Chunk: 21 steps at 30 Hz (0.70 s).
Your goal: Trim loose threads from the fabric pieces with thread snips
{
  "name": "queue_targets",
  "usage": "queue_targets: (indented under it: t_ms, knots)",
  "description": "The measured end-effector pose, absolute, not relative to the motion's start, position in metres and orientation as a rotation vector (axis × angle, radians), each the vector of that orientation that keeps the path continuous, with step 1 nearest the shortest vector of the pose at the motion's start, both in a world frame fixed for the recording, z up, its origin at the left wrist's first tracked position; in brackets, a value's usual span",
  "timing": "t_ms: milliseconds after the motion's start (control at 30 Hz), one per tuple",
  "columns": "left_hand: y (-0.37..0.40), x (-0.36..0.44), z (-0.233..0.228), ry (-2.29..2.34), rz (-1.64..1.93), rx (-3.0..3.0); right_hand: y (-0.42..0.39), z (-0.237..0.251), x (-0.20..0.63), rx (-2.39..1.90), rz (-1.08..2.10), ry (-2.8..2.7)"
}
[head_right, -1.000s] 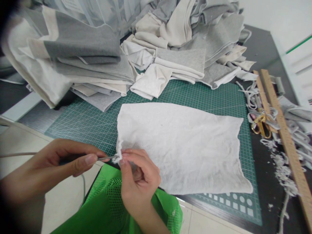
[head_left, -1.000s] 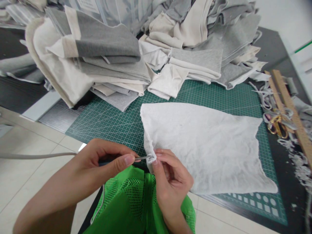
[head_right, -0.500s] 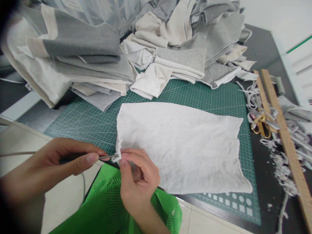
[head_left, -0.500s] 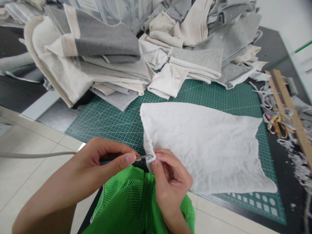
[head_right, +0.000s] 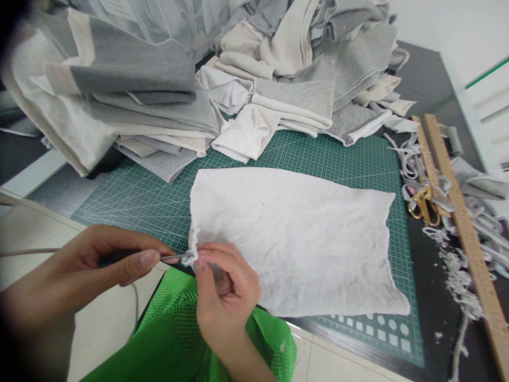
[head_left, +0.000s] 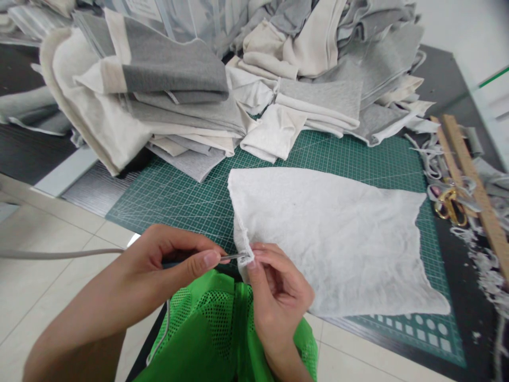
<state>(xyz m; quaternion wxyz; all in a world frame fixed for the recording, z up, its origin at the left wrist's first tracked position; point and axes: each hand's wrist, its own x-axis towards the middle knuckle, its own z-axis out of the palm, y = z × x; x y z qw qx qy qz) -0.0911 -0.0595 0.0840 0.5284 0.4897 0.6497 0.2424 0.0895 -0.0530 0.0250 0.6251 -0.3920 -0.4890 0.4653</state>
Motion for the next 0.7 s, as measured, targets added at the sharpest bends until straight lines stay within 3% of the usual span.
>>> queue_targets:
  t_ms: [700]
  knots:
    - [-0.065, -0.097, 0.073, 1.483, 0.668, 1.199, -0.053, 0.025, 0.09, -0.881, 1.097, -1.103]
